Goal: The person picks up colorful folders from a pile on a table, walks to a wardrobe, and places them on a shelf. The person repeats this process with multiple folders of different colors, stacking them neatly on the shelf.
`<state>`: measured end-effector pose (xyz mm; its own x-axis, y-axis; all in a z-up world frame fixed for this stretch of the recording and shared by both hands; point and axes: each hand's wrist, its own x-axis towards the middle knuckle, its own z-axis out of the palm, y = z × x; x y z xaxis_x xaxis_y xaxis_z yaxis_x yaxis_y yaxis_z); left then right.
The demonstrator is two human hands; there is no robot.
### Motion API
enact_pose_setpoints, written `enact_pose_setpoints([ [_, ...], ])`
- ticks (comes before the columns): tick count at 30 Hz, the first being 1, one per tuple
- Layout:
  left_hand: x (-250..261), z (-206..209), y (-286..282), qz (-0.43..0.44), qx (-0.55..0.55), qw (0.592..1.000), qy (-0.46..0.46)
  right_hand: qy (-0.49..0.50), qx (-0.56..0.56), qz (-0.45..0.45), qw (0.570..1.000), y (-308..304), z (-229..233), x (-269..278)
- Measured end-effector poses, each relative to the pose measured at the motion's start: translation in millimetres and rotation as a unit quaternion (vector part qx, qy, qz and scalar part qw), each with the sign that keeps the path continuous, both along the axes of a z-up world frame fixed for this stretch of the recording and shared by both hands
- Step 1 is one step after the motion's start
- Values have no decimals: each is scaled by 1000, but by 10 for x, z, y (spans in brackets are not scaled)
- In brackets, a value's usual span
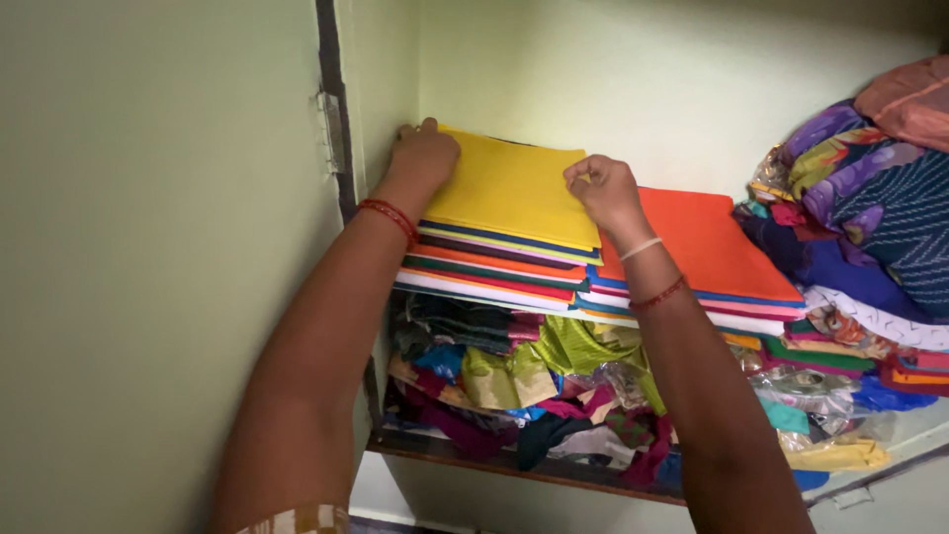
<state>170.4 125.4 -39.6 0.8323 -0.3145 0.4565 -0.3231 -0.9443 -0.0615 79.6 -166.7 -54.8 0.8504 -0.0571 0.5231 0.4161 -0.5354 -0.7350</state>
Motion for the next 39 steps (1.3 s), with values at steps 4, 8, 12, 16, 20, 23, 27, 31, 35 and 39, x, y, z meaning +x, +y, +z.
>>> enact_pose_setpoints([
  [4,-199,-31,19,-10,68,998,-9,37,-25,25,999,-28,87,138],
  [8,-286,-90,-29,47,-28,998,-31,-17,-205,-46,977,77,63,122],
  [12,-318,-138,-32,55,-27,997,-43,19,-224,-62,972,164,109,15],
  [16,-430,-64,-56,68,-9,998,-7,35,-307,-91,947,296,317,-229],
  [20,-786,68,-282,131,153,977,-70,63,-501,-218,835,535,537,-492],
  [23,-958,179,-435,-40,15,988,151,126,-440,26,889,609,546,-415],
  [27,-1022,283,-332,-43,-42,972,228,138,-386,73,909,604,290,-305],
  [31,-921,350,-54,11,-48,973,225,176,-382,29,907,402,278,-157],
  [35,-826,306,-12,16,-47,976,212,171,-352,25,920,222,145,-27],
  [39,-803,282,6,20,-34,974,222,143,-317,58,936,66,8,-12],
])
